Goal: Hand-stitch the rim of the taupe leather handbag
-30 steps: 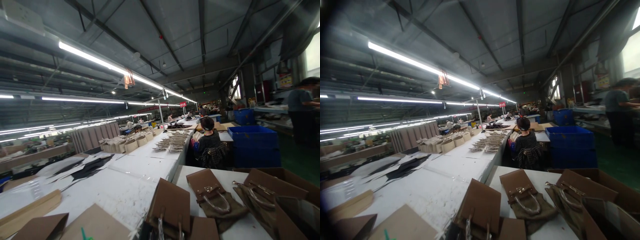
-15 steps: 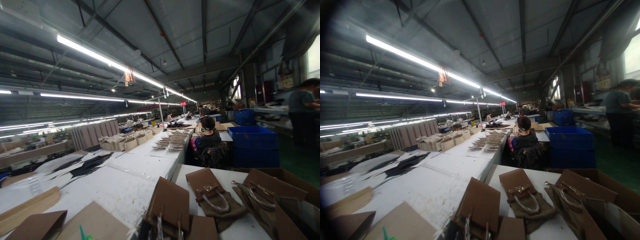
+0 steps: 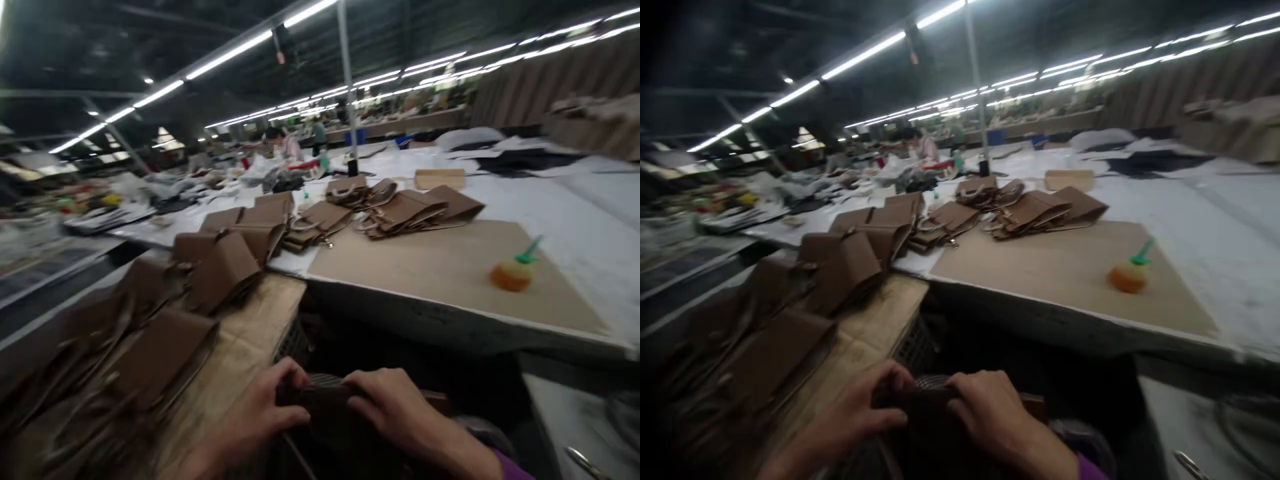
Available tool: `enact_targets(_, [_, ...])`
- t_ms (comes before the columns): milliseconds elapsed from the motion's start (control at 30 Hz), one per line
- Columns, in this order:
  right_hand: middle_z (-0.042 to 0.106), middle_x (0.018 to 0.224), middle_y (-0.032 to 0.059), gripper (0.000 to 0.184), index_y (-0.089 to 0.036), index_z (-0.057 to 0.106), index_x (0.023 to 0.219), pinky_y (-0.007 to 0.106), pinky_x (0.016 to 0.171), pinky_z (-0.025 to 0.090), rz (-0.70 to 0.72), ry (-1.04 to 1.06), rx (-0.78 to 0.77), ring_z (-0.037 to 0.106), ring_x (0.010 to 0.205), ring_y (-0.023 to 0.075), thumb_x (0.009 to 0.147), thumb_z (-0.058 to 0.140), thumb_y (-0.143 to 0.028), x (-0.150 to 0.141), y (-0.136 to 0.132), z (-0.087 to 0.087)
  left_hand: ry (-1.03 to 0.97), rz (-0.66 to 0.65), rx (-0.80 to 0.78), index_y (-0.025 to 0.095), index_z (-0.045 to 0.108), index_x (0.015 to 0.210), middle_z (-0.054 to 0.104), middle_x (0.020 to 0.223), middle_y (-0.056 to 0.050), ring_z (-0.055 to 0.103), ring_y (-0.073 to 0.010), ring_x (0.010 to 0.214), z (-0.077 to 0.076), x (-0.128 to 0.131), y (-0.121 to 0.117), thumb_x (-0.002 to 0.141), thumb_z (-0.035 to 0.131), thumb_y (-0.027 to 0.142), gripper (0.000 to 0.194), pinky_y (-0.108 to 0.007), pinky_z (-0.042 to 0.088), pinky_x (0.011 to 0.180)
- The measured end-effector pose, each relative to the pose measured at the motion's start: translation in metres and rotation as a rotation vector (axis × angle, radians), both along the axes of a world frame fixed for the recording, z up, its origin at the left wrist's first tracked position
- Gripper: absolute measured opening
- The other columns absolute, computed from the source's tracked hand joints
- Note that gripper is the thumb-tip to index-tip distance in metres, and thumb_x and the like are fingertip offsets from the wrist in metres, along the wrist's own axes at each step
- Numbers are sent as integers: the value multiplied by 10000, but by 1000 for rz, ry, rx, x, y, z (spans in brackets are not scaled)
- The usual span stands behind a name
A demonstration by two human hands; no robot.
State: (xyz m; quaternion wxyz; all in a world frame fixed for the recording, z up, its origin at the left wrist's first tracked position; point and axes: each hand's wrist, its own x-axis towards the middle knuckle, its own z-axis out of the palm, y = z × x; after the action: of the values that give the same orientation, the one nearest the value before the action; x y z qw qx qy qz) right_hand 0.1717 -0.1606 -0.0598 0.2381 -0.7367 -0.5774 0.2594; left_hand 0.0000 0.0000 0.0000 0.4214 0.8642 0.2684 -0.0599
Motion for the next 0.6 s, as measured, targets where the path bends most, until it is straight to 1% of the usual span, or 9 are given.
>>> enact_targets(33, [751, 995, 16, 247, -295, 670, 1123, 341, 786, 487, 11, 26, 7, 697, 919, 248, 912, 552, -248, 2, 3, -6, -18, 54, -18, 186, 605, 909, 626, 861, 41, 585, -172, 856, -4, -8, 1, 722, 709, 154, 217, -269, 456, 748])
enact_targets(133, [748, 1025, -6, 257, -316, 656, 1139, 312, 788, 471, 69, 71, 42, 698, 932, 233, 918, 539, -254, 4, 3, -14, -32, 133, -29, 196, 603, 856, 626, 833, 49, 573, -165, 830, -12, -14, 1, 700, 691, 147, 186, -251, 427, 724])
enact_targets(233, [747, 1024, -15, 256, -321, 651, 1138, 295, 778, 462, 99, 82, 45, 699, 927, 225, 917, 541, -252, 1, 3, -16, -53, 153, -22, 197, 604, 828, 624, 836, 42, 570, -163, 839, -15, -15, -2, 734, 665, 156, 119, -251, 412, 743])
enact_targets(367, [751, 995, -23, 238, -329, 660, 1122, 269, 751, 456, 128, 116, 57, 705, 891, 209, 927, 535, -270, -4, 12, -19, -85, 165, 25, 197, 614, 797, 628, 831, 33, 582, -158, 836, -20, -25, -1, 792, 635, 174, 32, -250, 409, 760])
enact_targets(500, [759, 945, -28, 220, -329, 689, 1077, 249, 712, 450, 142, 157, 56, 711, 847, 195, 934, 528, -285, -7, 19, -22, -133, 166, 36, 201, 613, 778, 638, 848, 25, 590, -154, 839, -27, -37, 0, 829, 623, 201, 52, -246, 419, 773])
enact_targets(600, [761, 909, -28, 217, -323, 708, 1043, 233, 692, 449, 144, 195, 48, 710, 819, 181, 938, 520, -304, -9, 21, -21, -147, 192, 45, 202, 590, 741, 644, 848, 26, 596, -151, 836, -31, -42, -2, 827, 621, 191, 92, -243, 420, 771])
